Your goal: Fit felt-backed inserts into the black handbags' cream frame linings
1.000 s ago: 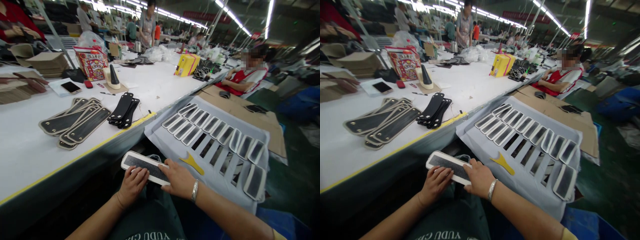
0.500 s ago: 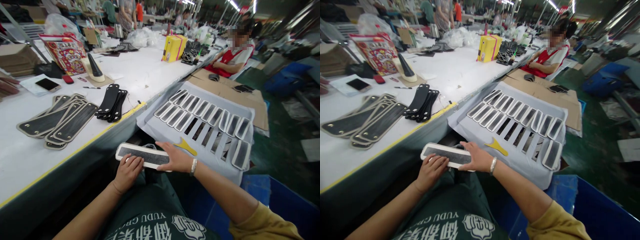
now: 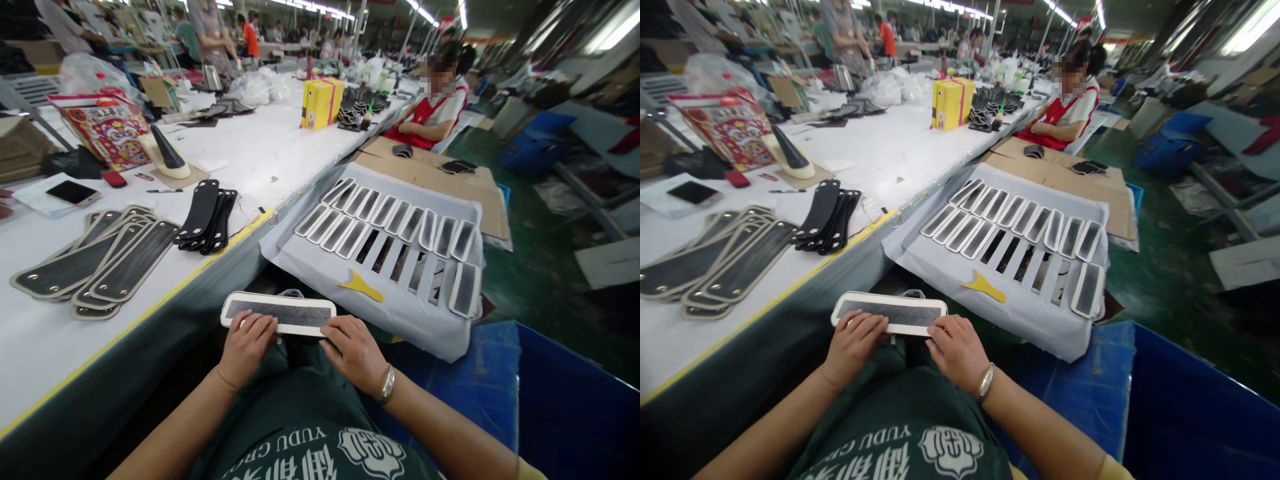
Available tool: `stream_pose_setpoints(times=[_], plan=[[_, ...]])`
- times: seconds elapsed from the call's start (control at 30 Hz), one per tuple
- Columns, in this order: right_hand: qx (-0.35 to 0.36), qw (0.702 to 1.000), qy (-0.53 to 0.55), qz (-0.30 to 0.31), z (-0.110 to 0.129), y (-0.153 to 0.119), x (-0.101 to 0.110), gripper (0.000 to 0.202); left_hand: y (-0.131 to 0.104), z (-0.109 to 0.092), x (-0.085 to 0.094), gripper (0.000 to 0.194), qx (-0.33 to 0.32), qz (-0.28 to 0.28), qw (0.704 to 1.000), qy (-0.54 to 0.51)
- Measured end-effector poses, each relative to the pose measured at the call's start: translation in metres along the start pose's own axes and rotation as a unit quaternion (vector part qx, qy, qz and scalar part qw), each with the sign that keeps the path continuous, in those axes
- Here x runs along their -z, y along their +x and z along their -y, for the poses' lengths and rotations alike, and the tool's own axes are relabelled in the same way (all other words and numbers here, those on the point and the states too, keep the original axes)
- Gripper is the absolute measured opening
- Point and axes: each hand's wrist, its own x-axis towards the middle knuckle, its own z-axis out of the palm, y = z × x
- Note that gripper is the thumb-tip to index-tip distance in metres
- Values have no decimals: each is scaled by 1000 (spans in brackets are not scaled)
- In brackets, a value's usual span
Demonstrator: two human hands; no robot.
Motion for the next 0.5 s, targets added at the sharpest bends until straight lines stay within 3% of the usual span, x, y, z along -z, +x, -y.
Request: stream_pose_setpoints(times=[0.17, 0.27, 0.5], plan=[[-159, 976, 61, -133, -14, -8, -7, 14, -2, 0, -3, 23, -13, -7, 1000, 4], [-211, 961, 137, -116, -23, -10, -9, 16, -4, 2, -5, 22, -16, -6, 1000, 2], [-245, 936, 247, -54, -26, -5, -16, 22, -8, 4, -8, 22, -28, -10, 1000, 6]])
